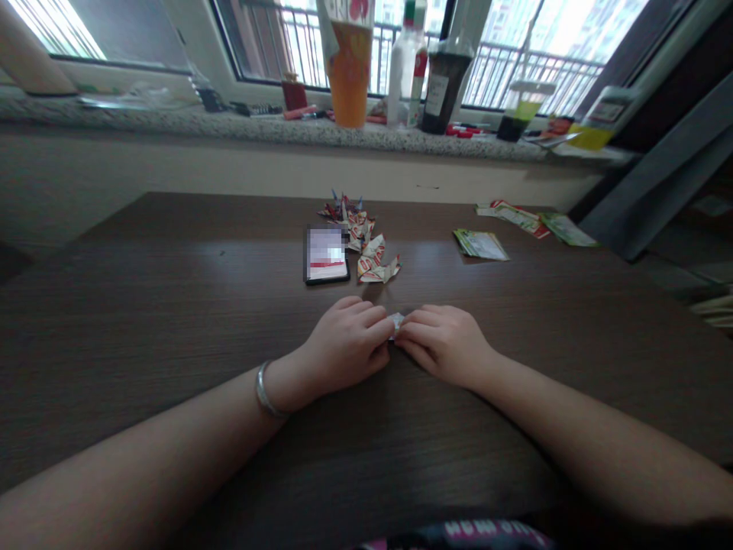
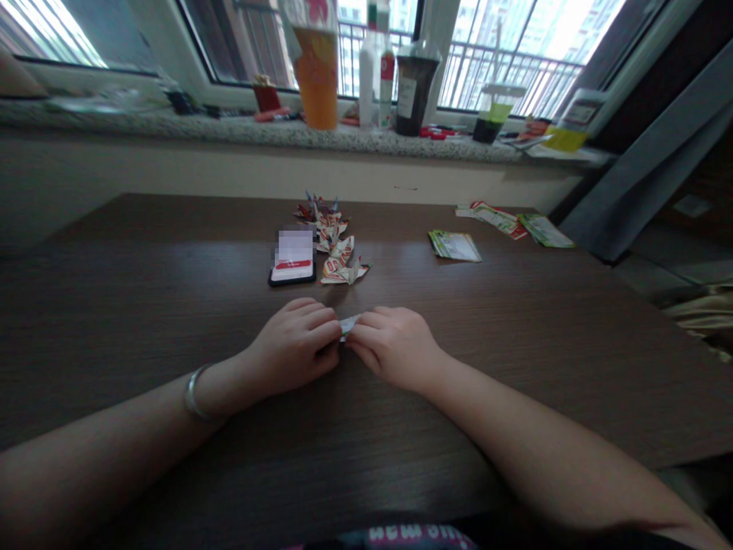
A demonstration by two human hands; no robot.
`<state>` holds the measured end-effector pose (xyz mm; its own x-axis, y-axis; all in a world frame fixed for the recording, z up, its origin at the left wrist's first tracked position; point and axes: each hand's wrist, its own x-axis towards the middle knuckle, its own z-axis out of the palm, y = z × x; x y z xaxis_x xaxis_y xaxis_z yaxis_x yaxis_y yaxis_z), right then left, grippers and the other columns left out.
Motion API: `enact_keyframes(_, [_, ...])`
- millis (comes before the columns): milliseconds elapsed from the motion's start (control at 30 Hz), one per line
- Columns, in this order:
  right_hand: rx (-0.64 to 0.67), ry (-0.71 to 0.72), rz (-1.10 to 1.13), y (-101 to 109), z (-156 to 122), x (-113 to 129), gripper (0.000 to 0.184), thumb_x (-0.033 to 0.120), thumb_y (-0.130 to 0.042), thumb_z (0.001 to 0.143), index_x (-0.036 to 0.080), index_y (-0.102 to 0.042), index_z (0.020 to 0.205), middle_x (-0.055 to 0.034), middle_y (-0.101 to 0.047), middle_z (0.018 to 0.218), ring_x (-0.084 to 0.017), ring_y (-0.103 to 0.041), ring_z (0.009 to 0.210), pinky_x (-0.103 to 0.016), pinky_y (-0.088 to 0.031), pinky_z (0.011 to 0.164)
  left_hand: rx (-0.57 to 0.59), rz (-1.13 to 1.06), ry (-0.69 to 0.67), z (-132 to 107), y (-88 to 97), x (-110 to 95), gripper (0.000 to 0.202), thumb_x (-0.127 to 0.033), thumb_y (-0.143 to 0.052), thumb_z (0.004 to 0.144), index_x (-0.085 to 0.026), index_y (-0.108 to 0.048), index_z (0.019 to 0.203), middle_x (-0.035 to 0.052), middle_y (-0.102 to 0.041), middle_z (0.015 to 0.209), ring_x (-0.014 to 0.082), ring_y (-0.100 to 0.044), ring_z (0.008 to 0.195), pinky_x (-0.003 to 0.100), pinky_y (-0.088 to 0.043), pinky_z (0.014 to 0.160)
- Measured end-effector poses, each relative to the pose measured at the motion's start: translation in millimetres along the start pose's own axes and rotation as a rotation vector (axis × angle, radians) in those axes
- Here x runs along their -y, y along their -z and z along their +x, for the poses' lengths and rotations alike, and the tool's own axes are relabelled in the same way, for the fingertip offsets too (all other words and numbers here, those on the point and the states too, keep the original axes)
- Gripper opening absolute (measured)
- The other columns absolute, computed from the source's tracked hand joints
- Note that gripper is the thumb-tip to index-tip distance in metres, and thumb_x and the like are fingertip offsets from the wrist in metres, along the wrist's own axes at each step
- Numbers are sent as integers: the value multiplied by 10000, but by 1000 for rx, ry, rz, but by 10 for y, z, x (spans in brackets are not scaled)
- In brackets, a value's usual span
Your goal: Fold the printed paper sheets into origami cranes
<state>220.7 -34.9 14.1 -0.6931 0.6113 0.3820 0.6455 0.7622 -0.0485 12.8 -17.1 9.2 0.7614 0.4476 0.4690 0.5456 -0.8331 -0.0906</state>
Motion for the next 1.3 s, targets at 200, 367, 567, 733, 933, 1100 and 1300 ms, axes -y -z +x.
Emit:
enact_keyframes(200, [7, -51, 73, 2, -36, -55, 231, 298, -470, 943, 193, -657, 857, -38, -680, 856, -152, -579, 793, -266, -399, 703, 43, 39, -18, -45, 12, 65, 78, -202, -519, 801, -192, -581, 756, 16, -601, 752, 175, -534, 718, 326, -402, 736])
enact_keyframes(367, [13, -118, 103, 5, -76, -136, 221, 293, -470, 944, 191, -644, 853, -37, -672, 866, -138, -597, 793, -239, -412, 708, 49, 70, -16, -77, -16, 110, 86, -196, -519, 791, -196, -579, 729, 16, -586, 742, 171, -520, 706, 322, -396, 728])
enact_keyframes(567, [-6, -163, 1, 17, -129, -191, 221, 293, -458, 941, 196, -641, 865, -41, -672, 884, -152, -598, 796, -248, -413, 701, 89, 75, 29, -116, -62, 167, 78, -207, -521, 787, -191, -569, 728, 19, -567, 742, 176, -515, 712, 331, -407, 746])
enact_keyframes(733, [-36, -205, 9, 29, -138, -203, 205, 271, -459, 936, 196, -638, 871, -40, -677, 889, -155, -606, 806, -250, -425, 706, 85, 67, 31, -128, -84, 195, 92, -213, -511, 798, -190, -556, 721, 16, -552, 734, 163, -501, 708, 319, -399, 744])
enact_keyframes(933, [-67, -258, 38, 42, -157, -233, 184, 255, -472, 926, 201, -638, 867, -33, -679, 887, -155, -617, 802, -251, -440, 705, 72, 68, 43, -141, -93, 202, 94, -208, -501, 801, -191, -546, 721, 15, -544, 722, 165, -491, 697, 318, -399, 720])
enact_keyframes(1100, [-113, -311, 29, 25, -192, -310, 174, 254, -493, 918, 199, -645, 854, -29, -674, 867, -156, -616, 789, -257, -445, 698, 74, 69, 79, -164, -94, 240, 79, -179, -507, 767, -181, -524, 690, 14, -529, 698, 162, -489, 679, 311, -405, 698])
enact_keyframes(1300, [-124, -230, -80, -12, -214, -393, 207, 287, -514, 925, 213, -706, 903, -48, -681, 913, -181, -586, 843, -289, -447, 737, 37, -90, 180, -176, -119, 291, 113, -179, -498, 819, -169, -526, 710, 17, -534, 713, 143, -495, 667, 266, -391, 617])
